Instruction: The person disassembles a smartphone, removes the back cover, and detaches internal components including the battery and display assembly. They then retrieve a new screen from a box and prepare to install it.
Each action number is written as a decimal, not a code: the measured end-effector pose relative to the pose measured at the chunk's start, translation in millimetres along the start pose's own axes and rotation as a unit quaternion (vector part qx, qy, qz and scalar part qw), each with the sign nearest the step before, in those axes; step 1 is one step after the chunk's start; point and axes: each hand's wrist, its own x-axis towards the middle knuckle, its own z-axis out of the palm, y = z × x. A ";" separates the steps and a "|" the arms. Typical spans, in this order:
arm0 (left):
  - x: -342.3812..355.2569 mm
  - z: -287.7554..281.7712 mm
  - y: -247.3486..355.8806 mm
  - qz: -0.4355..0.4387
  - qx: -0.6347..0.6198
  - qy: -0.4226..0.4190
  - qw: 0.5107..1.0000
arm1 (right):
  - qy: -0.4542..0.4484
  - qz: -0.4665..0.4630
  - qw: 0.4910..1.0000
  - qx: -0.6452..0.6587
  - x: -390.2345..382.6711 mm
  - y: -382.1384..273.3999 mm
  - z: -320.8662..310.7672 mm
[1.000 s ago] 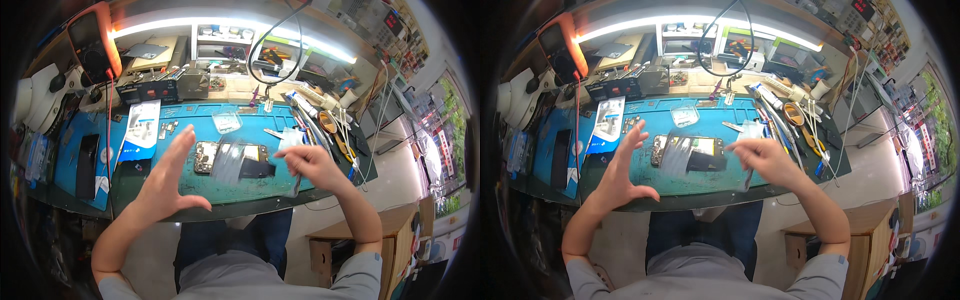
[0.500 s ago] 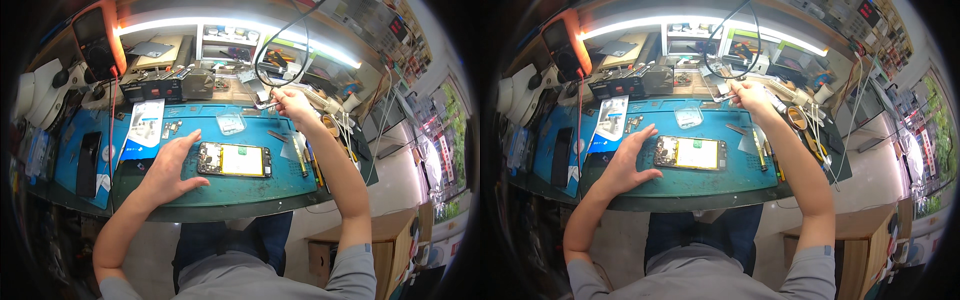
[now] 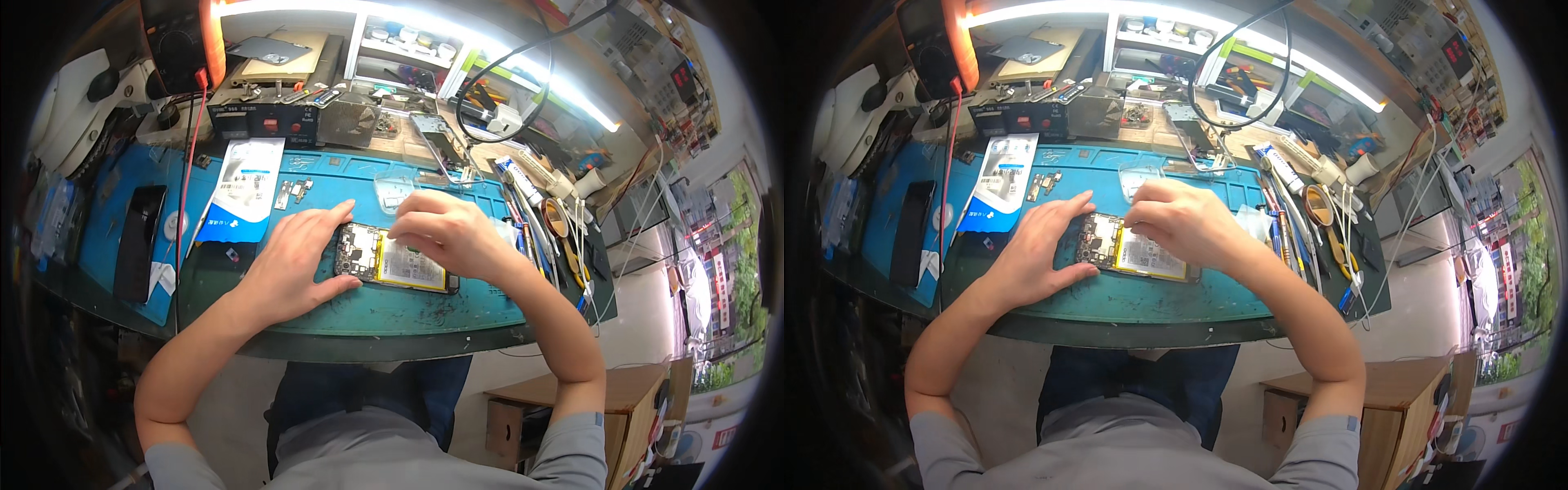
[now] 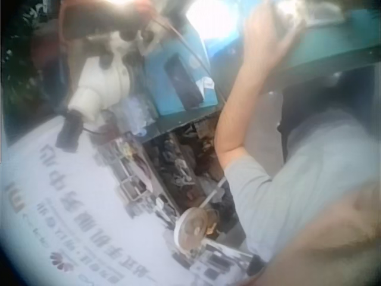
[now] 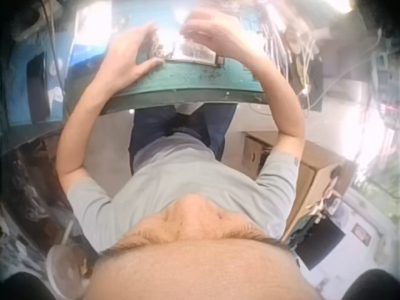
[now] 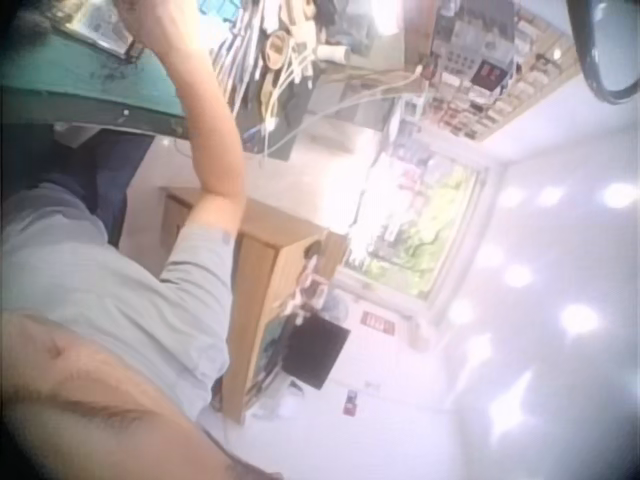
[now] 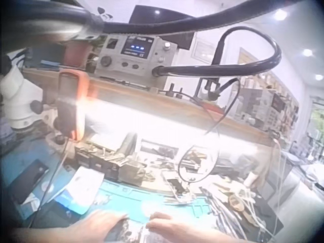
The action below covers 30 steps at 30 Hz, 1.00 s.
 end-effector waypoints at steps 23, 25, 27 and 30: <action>-0.6 3.7 -0.7 0.002 0.017 0.020 1.000 | -0.347 0.055 0.936 -0.018 78.2 10.1 -5.7; -0.2 4.2 -0.3 0.000 0.016 0.020 1.000 | -0.361 0.051 0.931 -0.022 79.9 12.7 -4.8; -0.3 3.4 0.9 -0.018 -0.006 0.007 1.000 | -0.341 0.054 0.938 -0.019 76.1 12.0 -7.8; -1.1 1.7 2.3 -0.020 -0.003 0.004 1.000 | -0.282 0.042 0.959 -0.004 60.7 12.0 -16.0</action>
